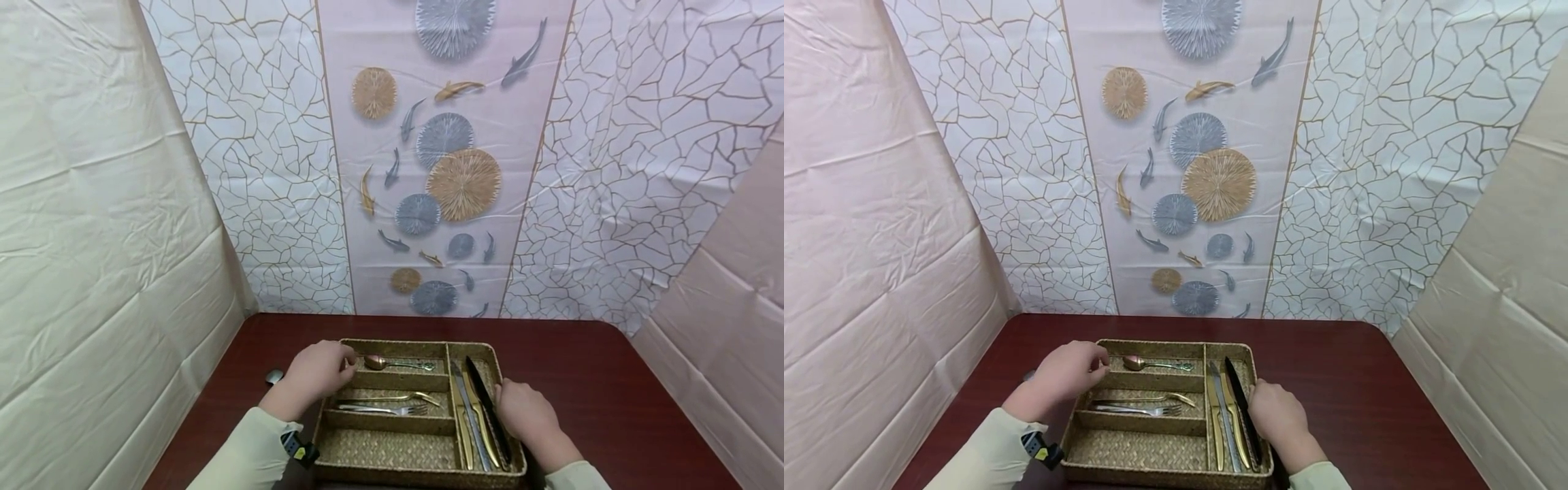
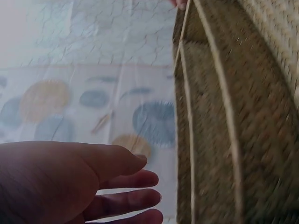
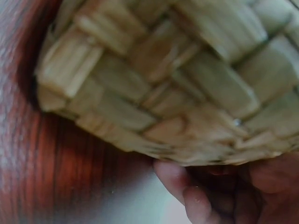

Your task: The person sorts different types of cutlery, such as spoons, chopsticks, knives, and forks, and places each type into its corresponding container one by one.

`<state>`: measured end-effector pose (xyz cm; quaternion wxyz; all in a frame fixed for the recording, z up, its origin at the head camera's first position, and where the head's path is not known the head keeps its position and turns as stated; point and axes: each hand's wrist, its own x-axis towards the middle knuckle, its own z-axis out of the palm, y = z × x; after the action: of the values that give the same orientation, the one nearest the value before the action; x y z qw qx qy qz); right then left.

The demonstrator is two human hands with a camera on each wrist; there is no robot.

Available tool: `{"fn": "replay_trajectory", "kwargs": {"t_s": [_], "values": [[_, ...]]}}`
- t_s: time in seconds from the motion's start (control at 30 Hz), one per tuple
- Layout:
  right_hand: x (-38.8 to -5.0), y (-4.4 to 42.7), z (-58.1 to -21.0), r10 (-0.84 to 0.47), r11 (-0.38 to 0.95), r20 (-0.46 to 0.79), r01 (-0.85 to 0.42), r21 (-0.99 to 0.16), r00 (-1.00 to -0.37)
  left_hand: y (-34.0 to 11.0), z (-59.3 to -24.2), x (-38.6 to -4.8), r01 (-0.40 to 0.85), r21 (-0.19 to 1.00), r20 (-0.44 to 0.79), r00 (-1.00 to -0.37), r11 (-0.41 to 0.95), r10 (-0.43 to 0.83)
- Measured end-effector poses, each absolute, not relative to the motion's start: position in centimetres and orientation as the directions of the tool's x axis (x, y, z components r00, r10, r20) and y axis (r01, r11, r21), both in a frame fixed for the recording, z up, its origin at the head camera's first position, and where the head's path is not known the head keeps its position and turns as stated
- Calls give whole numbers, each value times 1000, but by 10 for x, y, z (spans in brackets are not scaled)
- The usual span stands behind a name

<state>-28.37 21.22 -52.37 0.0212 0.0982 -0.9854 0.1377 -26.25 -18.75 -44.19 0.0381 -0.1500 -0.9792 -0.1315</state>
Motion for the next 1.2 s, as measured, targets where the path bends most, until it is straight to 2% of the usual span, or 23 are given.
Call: {"fn": "replay_trajectory", "kwargs": {"t_s": [0.33, 0.57, 0.7, 0.97, 1.2], "values": [[-285, 214, -525, -197, 940, 55, -204, -274, -979, -237, -446, -263, 153, 317, 149, -983, 936, 110], [-284, 213, -522, -195, 938, 53, -202, -282, -979, -268, -466, -257, 19, 336, 68, -998, 942, -4], [-285, 213, -521, -198, 938, 47, -203, -282, -979, -286, -484, -252, -52, 298, 23, -998, 953, -61], [-285, 216, -523, -191, 938, 50, -197, -286, -980, -299, -498, -247, -184, 277, -97, -982, 943, -163], [-285, 215, -523, -204, 934, 44, -208, -291, -978, -305, -510, -249, -218, 276, -154, -971, 936, -181]]}}
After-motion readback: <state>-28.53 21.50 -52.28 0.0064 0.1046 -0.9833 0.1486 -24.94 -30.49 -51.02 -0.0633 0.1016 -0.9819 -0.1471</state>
